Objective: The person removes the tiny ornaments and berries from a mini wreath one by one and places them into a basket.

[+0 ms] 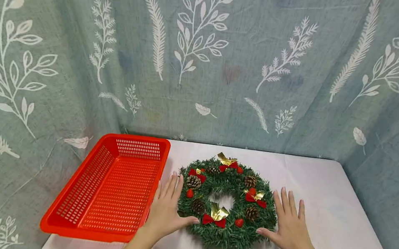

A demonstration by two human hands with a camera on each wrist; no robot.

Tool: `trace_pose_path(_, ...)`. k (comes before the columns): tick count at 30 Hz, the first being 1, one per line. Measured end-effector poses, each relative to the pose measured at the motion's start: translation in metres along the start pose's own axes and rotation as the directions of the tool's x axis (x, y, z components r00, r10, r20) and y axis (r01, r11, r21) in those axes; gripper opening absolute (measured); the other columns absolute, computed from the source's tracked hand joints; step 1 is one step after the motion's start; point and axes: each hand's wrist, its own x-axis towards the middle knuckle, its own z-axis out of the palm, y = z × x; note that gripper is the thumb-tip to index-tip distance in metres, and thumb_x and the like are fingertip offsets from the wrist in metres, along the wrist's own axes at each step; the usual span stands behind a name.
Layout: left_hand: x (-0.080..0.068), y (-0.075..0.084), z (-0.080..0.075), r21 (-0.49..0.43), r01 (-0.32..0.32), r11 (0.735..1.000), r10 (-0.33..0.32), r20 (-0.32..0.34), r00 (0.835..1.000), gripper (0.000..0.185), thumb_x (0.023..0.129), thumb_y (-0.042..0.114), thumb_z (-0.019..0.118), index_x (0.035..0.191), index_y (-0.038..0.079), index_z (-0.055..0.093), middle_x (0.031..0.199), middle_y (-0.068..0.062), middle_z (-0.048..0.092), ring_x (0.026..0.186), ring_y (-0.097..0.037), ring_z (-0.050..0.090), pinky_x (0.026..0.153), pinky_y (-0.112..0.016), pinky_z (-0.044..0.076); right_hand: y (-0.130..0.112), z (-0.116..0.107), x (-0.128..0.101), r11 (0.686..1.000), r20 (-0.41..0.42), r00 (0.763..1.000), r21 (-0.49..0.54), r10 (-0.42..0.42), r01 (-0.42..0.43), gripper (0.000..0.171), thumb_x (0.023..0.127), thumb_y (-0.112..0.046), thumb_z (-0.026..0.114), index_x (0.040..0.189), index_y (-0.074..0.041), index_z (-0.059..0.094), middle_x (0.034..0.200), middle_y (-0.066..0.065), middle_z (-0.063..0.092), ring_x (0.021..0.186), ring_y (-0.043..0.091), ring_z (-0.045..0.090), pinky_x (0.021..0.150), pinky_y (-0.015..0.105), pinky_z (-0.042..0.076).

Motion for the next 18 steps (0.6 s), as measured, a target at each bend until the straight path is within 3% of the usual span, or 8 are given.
trace_pose_path(4, -0.003, 0.005, 0.008, -0.026, 0.023, 0.999, -0.023, -0.028, 0.999, 0.126, 0.064, 0.093, 0.02, 0.151, 0.002, 0.016, 0.156, -0.018, 0.015, 0.143, -0.035, 0.018, 0.115, -0.053, 0.009, -0.001, 0.009, -0.006, 0.999, -0.019, 0.999, 0.037, 0.031, -0.03, 0.116, 0.072, -0.077, 0.055, 0.153, -0.011, 0.007, 0.157, 0.017, 0.01, 0.145, 0.022, -0.009, 0.114, 0.057, -0.005)
trace_pose_path(8, -0.007, 0.007, 0.017, -0.07, 0.013, 0.997, -0.019, -0.09, 0.996, 0.125, 0.066, 0.092, 0.026, 0.15, -0.001, 0.019, 0.156, -0.017, 0.015, 0.144, -0.033, 0.016, 0.117, -0.038, -0.006, -0.002, 0.017, -0.012, 0.996, -0.045, 0.997, 0.069, 0.055, -0.051, 0.118, 0.07, -0.071, 0.063, 0.153, -0.009, 0.008, 0.156, 0.019, 0.014, 0.146, 0.02, -0.007, 0.115, 0.055, -0.006)
trace_pose_path(11, -0.009, 0.009, 0.024, -0.102, -0.029, 0.994, 0.011, -0.173, 0.985, 0.122, 0.068, 0.089, 0.031, 0.148, -0.003, 0.023, 0.155, -0.018, 0.018, 0.143, -0.032, 0.019, 0.117, -0.033, -0.005, -0.002, 0.023, -0.016, 0.994, -0.077, 0.994, 0.088, 0.074, -0.068, 0.119, 0.069, -0.071, 0.063, 0.153, -0.006, 0.01, 0.155, 0.02, 0.017, 0.146, 0.017, -0.006, 0.115, 0.052, -0.007)
trace_pose_path(15, -0.011, 0.01, 0.034, -0.157, -0.123, 0.98, 0.075, -0.281, 0.957, 0.118, 0.072, 0.083, 0.042, 0.144, -0.008, 0.028, 0.153, -0.022, 0.023, 0.14, -0.035, 0.026, 0.119, -0.033, 0.002, -0.004, 0.031, -0.021, 0.985, -0.097, 0.989, 0.139, 0.114, -0.1, 0.119, 0.069, -0.075, 0.059, 0.152, -0.006, 0.01, 0.157, 0.015, 0.012, 0.145, 0.012, -0.004, 0.116, 0.051, -0.006)
trace_pose_path(18, -0.012, 0.011, 0.043, -0.202, -0.16, 0.966, 0.091, -0.315, 0.945, 0.116, 0.072, 0.079, 0.049, 0.143, -0.01, 0.028, 0.152, -0.023, 0.025, 0.14, -0.034, 0.026, 0.119, -0.035, 0.006, -0.006, 0.037, -0.026, 0.972, -0.095, 0.985, 0.2, 0.144, -0.123, 0.119, 0.068, -0.07, 0.066, 0.152, -0.006, 0.01, 0.158, 0.012, 0.011, 0.146, 0.017, 0.001, 0.116, 0.053, -0.003)
